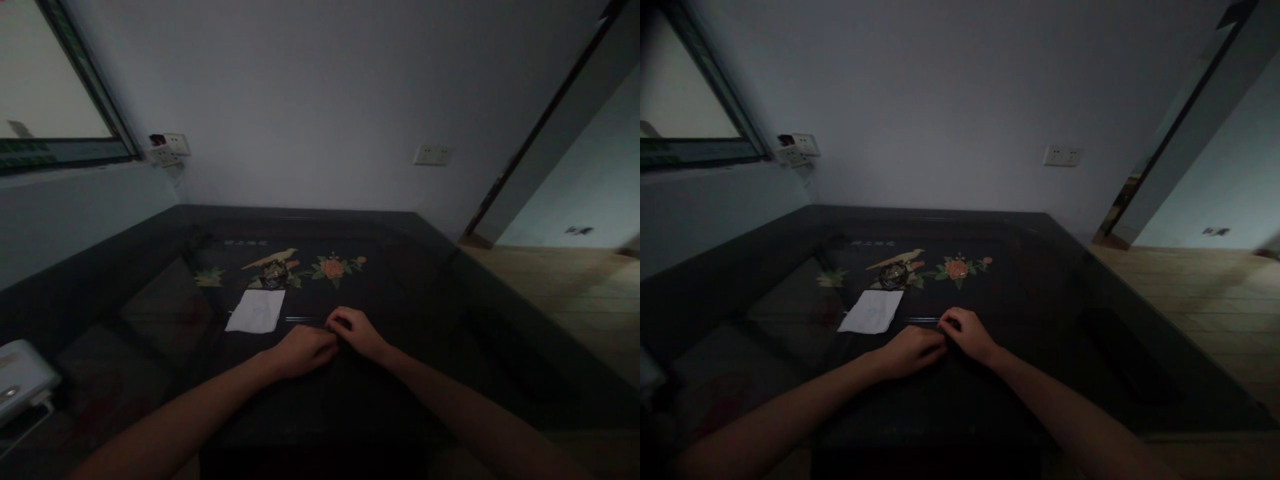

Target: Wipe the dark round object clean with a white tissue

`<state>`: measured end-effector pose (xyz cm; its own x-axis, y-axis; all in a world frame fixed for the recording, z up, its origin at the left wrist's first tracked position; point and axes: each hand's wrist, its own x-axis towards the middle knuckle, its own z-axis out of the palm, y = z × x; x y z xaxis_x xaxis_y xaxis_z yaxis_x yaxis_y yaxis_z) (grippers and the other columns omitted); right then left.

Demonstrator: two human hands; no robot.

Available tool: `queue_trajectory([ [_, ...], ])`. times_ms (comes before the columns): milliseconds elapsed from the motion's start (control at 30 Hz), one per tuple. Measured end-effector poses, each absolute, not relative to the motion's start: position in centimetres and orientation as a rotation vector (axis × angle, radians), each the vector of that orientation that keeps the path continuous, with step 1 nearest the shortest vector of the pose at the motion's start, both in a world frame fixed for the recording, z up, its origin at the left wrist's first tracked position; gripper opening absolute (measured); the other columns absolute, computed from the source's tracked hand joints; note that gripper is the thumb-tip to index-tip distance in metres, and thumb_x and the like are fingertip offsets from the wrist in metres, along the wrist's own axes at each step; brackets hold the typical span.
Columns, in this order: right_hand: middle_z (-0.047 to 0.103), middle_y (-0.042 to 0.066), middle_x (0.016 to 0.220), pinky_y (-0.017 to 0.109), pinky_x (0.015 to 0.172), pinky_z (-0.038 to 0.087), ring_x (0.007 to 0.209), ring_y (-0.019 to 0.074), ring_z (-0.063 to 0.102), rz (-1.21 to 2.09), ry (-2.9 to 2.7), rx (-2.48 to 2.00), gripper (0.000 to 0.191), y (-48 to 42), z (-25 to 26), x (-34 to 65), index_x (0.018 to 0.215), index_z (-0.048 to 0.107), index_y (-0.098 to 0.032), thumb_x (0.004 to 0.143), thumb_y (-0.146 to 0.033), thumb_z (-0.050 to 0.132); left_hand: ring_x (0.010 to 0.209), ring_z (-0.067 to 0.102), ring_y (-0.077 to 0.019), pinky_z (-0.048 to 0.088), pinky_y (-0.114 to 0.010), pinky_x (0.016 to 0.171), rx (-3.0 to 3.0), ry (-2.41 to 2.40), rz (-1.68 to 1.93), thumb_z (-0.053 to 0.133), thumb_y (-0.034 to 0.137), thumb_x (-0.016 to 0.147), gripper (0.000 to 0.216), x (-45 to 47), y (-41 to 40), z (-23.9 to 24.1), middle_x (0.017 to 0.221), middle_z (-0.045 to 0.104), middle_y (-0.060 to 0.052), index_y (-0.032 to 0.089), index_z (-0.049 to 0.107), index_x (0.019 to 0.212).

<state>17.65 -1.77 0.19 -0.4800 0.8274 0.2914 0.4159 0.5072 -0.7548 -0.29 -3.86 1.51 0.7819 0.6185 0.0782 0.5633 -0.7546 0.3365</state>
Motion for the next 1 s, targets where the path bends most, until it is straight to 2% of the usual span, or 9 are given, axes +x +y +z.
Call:
queue_trajectory([
  [133,0.064,0.003,0.081,0.027,0.071,0.043,0.078,0.0158,0.058,0.786,-2.159,-1.062,0.013,-2.1,0.7,17.4,0.082,0.063,-0.017,0.088,-0.018,0.052,0.072,0.060,-0.0127,0.040,-0.021,0.062,2.567,1.061,0.551,0.041,0.027,0.092,0.020,-1.9,-2.6,3.6,0.080,0.065,0.000,0.020,0.059,0.087],
  [233,0.064,0.004,0.086,0.028,0.073,0.044,0.080,0.0160,0.058,0.799,-2.217,-1.088,0.010,-2.3,1.5,16.9,0.087,0.064,-0.017,0.087,-0.018,0.054,0.075,0.059,-0.0137,0.043,-0.023,0.066,2.353,1.378,1.002,0.041,0.030,0.091,0.020,-4.8,0.0,5.0,0.083,0.064,-0.001,0.019,0.058,0.094],
  [300,0.064,0.005,0.090,0.029,0.077,0.045,0.084,0.0164,0.058,0.778,-2.264,-1.051,0.010,-2.1,2.0,16.2,0.091,0.063,-0.018,0.086,-0.017,0.055,0.082,0.059,-0.0156,0.046,-0.027,0.075,2.228,1.551,1.331,0.042,0.029,0.089,0.020,-7.3,2.3,5.1,0.089,0.063,-0.003,0.019,0.057,0.097],
  [367,0.063,0.005,0.095,0.031,0.082,0.045,0.090,0.0175,0.057,0.710,-2.304,-1.002,0.013,-1.6,2.4,15.3,0.096,0.063,-0.018,0.085,-0.016,0.055,0.093,0.057,-0.0190,0.046,-0.032,0.084,2.136,1.693,1.496,0.045,0.025,0.085,0.019,-9.8,4.5,4.2,0.097,0.060,-0.006,0.017,0.057,0.099],
  [567,0.057,0.010,0.115,0.034,0.096,0.041,0.109,0.0195,0.050,0.476,-2.386,-0.905,0.028,0.4,2.1,10.5,0.115,0.058,-0.015,0.088,-0.021,0.054,0.117,0.047,-0.0254,0.037,-0.045,0.103,1.862,1.925,1.451,0.050,0.027,0.082,0.030,-13.1,8.1,-0.6,0.113,0.055,-0.012,0.016,0.054,0.110],
  [733,0.049,0.013,0.132,0.042,0.097,0.040,0.123,0.0266,0.040,0.205,-2.559,-0.902,0.037,1.2,1.0,7.2,0.125,0.054,-0.019,0.092,-0.035,0.049,0.120,0.049,-0.0249,0.037,-0.043,0.103,1.869,1.733,1.353,0.049,0.033,0.085,0.043,-12.2,8.3,-2.5,0.126,0.052,-0.014,0.015,0.046,0.124],
  [867,0.049,0.011,0.135,0.044,0.095,0.041,0.122,0.0286,0.042,0.108,-2.661,-0.891,0.041,1.4,0.4,6.4,0.128,0.052,-0.022,0.092,-0.042,0.047,0.121,0.050,-0.0246,0.039,-0.042,0.102,1.900,1.654,1.275,0.045,0.033,0.087,0.045,-11.6,8.1,-2.7,0.128,0.054,-0.014,0.016,0.044,0.128],
  [1000,0.049,0.010,0.137,0.048,0.099,0.038,0.123,0.0292,0.043,0.074,-2.715,-0.895,0.043,1.1,0.1,6.7,0.130,0.051,-0.024,0.092,-0.044,0.046,0.124,0.048,-0.0247,0.037,-0.041,0.104,1.954,1.644,1.254,0.047,0.036,0.086,0.049,-11.3,7.7,-2.4,0.131,0.052,-0.015,0.015,0.043,0.130],
])
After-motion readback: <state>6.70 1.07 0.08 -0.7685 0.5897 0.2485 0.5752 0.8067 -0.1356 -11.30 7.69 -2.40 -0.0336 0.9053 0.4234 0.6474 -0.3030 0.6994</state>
